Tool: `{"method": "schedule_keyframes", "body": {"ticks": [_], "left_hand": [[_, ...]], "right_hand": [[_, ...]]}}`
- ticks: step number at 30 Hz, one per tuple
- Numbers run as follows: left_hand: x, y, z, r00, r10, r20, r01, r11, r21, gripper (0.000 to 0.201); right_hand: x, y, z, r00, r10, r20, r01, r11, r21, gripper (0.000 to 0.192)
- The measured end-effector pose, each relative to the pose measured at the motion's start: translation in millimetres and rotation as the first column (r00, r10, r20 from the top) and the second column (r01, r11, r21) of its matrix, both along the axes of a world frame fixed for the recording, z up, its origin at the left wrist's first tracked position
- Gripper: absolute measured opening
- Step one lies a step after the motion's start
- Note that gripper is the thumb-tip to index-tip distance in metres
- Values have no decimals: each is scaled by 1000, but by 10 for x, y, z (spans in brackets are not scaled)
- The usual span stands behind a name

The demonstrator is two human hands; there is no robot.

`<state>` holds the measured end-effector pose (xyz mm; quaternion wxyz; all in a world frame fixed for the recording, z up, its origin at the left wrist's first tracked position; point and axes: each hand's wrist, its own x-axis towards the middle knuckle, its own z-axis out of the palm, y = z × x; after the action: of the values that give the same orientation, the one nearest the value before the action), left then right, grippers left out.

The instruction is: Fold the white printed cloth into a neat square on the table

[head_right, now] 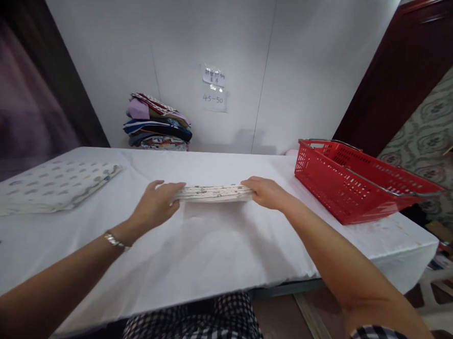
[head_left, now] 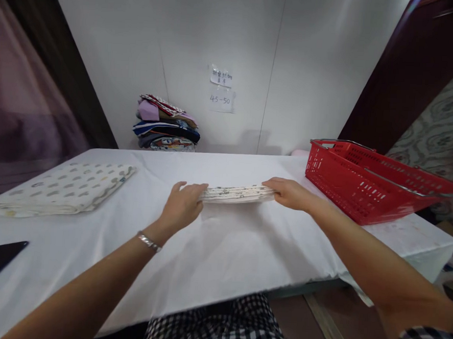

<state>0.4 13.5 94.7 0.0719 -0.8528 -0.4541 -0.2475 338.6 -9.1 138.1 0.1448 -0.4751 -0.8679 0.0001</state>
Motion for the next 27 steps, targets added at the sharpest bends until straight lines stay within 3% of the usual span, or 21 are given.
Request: {"method": "schedule_keyframes", "body": {"ticks": [4,7,10,15,18,20,23,27], "left_hand": [[-158,-64,633,979,-24,204,46,993,-104,52],[-235,88,803,945,56,322,68,931,-360,52],[-247,435,570,915,96,391,148,823,-548,52],[-161,970,-263,832,344,436,121,653,-748,44],[-138,1078,-569,799,456,393,94,550,-830,43],[-150,1093,-634,792,456,406,117,539,-834,46],[-181,1100,-642,827,380,414,122,598,-792,49],[-200,1110,-691,877,351,329,23,651,-758,46]], "right_hand": [[97,-69,403,935,-34,-354,-22,988,-151,52],[136,122,397,832,-134,-538,-68,938,-340,49],[111,465,27,724,-240,-647,-136,870,-475,48],[-50,932,-837,569,-511,-644,-6,781,-625,36],[-90,1044,-1148,520,-580,-627,47,752,-657,36],[-78,1066,-1257,526,-563,-637,35,762,-646,39],[-67,1053,-1357,536,-552,-639,57,779,-625,37],[-108,1029,-1474,523,-562,-641,176,807,-564,29]]}}
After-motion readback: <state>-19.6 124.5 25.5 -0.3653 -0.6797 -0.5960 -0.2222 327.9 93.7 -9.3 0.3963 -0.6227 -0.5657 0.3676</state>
